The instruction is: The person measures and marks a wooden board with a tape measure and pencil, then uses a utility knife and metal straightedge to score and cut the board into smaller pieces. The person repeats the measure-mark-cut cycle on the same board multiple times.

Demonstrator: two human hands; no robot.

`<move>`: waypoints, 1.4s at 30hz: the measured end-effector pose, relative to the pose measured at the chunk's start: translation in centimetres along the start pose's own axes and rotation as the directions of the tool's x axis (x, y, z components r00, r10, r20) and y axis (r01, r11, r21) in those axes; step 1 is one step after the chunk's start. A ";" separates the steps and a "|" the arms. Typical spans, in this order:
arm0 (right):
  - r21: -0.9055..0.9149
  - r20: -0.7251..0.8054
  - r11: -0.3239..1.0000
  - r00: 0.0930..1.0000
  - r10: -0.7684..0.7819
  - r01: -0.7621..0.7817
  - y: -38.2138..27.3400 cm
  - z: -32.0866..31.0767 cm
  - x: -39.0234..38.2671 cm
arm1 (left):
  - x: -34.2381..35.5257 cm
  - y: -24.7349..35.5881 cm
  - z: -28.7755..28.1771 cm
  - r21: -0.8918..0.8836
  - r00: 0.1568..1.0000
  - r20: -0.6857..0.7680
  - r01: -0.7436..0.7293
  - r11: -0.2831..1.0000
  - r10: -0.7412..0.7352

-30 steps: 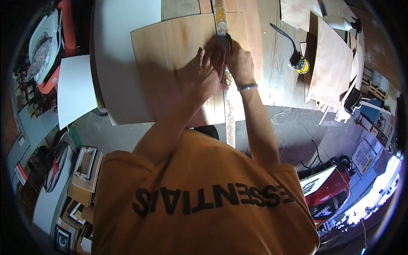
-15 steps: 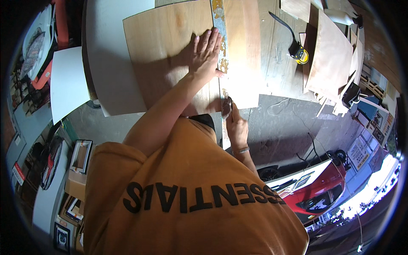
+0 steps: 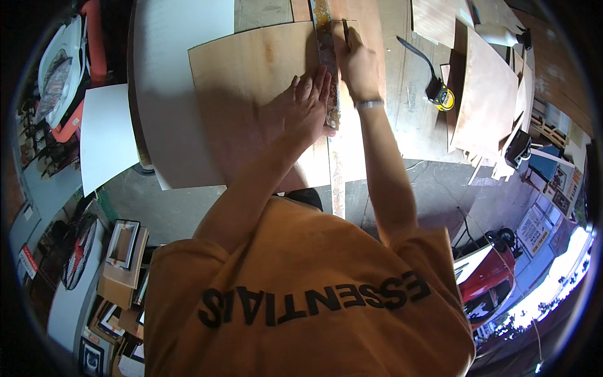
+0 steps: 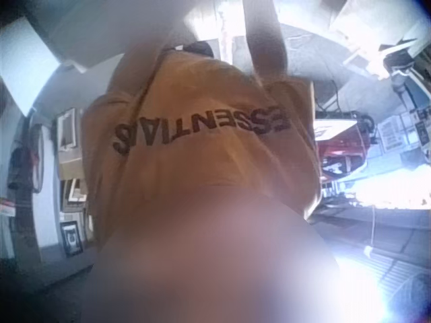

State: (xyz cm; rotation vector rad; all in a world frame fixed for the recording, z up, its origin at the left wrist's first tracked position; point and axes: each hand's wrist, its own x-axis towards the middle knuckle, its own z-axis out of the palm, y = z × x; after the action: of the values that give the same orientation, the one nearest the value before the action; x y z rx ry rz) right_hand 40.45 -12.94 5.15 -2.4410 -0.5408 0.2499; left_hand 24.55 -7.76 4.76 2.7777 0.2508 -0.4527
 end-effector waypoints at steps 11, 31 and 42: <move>-0.053 0.153 0.989 0.980 -0.126 0.135 1.3 1.8 2.1 | 0.2 -0.4 1.1 -0.288 1.000 -0.017 -0.003 0.958 -0.002; -0.317 0.322 0.918 0.883 0.342 -0.240 4.1 -8.4 -33.9 | 0.5 -0.7 1.8 -0.158 0.998 -0.067 -0.003 0.988 -0.008; -0.003 -0.021 0.999 0.999 -0.033 0.033 1.6 -0.9 -1.7 | 0.3 -0.3 0.7 -0.055 1.000 -0.014 0.013 0.998 -0.013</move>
State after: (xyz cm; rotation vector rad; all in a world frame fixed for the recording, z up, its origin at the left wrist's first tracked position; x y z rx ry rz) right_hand 39.65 -15.29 4.94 -2.4327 -0.5721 0.2093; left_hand 24.52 -7.72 3.93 2.7278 0.2806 -0.4225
